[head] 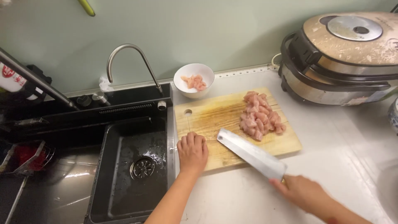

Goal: Cutting raw meat into small pieces on a cutting board using a kitchen knife.

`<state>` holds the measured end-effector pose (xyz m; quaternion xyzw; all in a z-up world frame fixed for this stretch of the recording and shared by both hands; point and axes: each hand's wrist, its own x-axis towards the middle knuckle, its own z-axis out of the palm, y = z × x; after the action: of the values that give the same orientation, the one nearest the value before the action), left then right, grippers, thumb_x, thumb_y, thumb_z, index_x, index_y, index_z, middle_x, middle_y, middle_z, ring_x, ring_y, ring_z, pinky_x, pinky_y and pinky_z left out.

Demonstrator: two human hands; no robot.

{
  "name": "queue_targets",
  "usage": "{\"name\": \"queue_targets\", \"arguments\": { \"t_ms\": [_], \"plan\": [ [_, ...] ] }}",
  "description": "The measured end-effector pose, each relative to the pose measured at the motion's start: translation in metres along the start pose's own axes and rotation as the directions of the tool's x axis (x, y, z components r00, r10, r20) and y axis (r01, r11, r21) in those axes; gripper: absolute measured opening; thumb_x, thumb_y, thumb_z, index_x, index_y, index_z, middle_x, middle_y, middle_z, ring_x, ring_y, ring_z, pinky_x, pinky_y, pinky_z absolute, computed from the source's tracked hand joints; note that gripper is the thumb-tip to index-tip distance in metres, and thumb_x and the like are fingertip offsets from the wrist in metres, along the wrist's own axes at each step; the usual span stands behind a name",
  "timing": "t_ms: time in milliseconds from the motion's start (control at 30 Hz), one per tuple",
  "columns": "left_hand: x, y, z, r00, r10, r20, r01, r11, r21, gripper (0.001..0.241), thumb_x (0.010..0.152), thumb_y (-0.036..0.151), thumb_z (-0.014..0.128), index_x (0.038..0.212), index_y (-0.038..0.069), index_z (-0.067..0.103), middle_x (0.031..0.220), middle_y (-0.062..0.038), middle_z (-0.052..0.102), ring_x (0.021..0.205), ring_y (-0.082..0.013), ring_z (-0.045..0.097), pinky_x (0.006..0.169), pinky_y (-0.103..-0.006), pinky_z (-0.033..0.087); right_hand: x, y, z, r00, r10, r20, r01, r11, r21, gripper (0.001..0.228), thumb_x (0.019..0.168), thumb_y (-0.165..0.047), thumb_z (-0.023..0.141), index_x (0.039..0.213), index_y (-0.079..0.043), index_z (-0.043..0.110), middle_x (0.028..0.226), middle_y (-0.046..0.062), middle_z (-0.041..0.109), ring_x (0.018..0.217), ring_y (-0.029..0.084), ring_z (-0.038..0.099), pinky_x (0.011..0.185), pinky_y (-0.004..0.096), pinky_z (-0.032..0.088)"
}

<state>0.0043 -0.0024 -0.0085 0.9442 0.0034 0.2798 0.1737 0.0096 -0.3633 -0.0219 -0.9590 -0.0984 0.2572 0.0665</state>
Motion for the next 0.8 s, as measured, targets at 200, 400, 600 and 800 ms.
{"name": "queue_targets", "arguments": {
  "t_ms": [200,400,600,800],
  "plan": [
    [0.024,0.014,0.0,0.964,-0.156,0.215,0.167,0.985,-0.034,0.022,0.09,0.028,0.066,0.102,0.01,0.067,0.107,-0.01,0.057,0.106,-0.0292,0.052,0.093,-0.0467,0.037,-0.048,-0.051,-0.09,0.976,0.163,0.143,-0.216,0.778,0.59,0.057,0.096,-0.056,0.055,0.088,-0.002,0.067,0.05,0.007,0.045,0.036,0.021,0.041,0.039,0.038,0.037],
    [0.056,0.047,0.043,0.913,-0.245,0.326,0.276,0.96,-0.053,0.018,0.081,0.025,0.072,0.09,0.01,0.072,0.113,-0.014,0.058,0.116,-0.0351,0.05,0.095,-0.051,0.04,-0.015,-0.015,-0.082,0.98,0.177,0.09,-0.171,0.52,0.837,0.064,0.096,-0.057,0.058,0.073,0.002,0.056,0.048,0.008,0.044,0.034,0.022,0.035,0.036,0.04,0.028],
    [0.057,0.038,0.072,0.926,-0.123,0.356,0.246,0.913,-0.326,0.016,0.084,0.014,0.064,0.099,0.011,0.06,0.097,-0.014,0.067,0.096,-0.0356,0.065,0.084,-0.0483,0.05,0.106,0.123,0.036,0.975,0.221,-0.017,-0.131,0.637,0.76,0.059,0.09,-0.052,0.065,0.061,0.0,0.064,0.058,0.007,0.054,0.056,0.018,0.052,0.055,0.037,0.048],
    [0.176,-0.031,0.104,0.823,-0.346,0.45,0.522,0.15,-0.84,0.04,0.108,0.035,0.043,0.083,0.009,0.06,0.073,0.0,0.06,0.066,-0.0118,0.059,0.059,-0.0293,0.047,0.133,0.163,0.069,0.957,0.289,0.006,-0.161,0.516,0.842,0.055,0.091,-0.048,0.068,0.065,0.0,0.065,0.056,0.009,0.053,0.053,0.02,0.052,0.052,0.038,0.046]
  ]
}}
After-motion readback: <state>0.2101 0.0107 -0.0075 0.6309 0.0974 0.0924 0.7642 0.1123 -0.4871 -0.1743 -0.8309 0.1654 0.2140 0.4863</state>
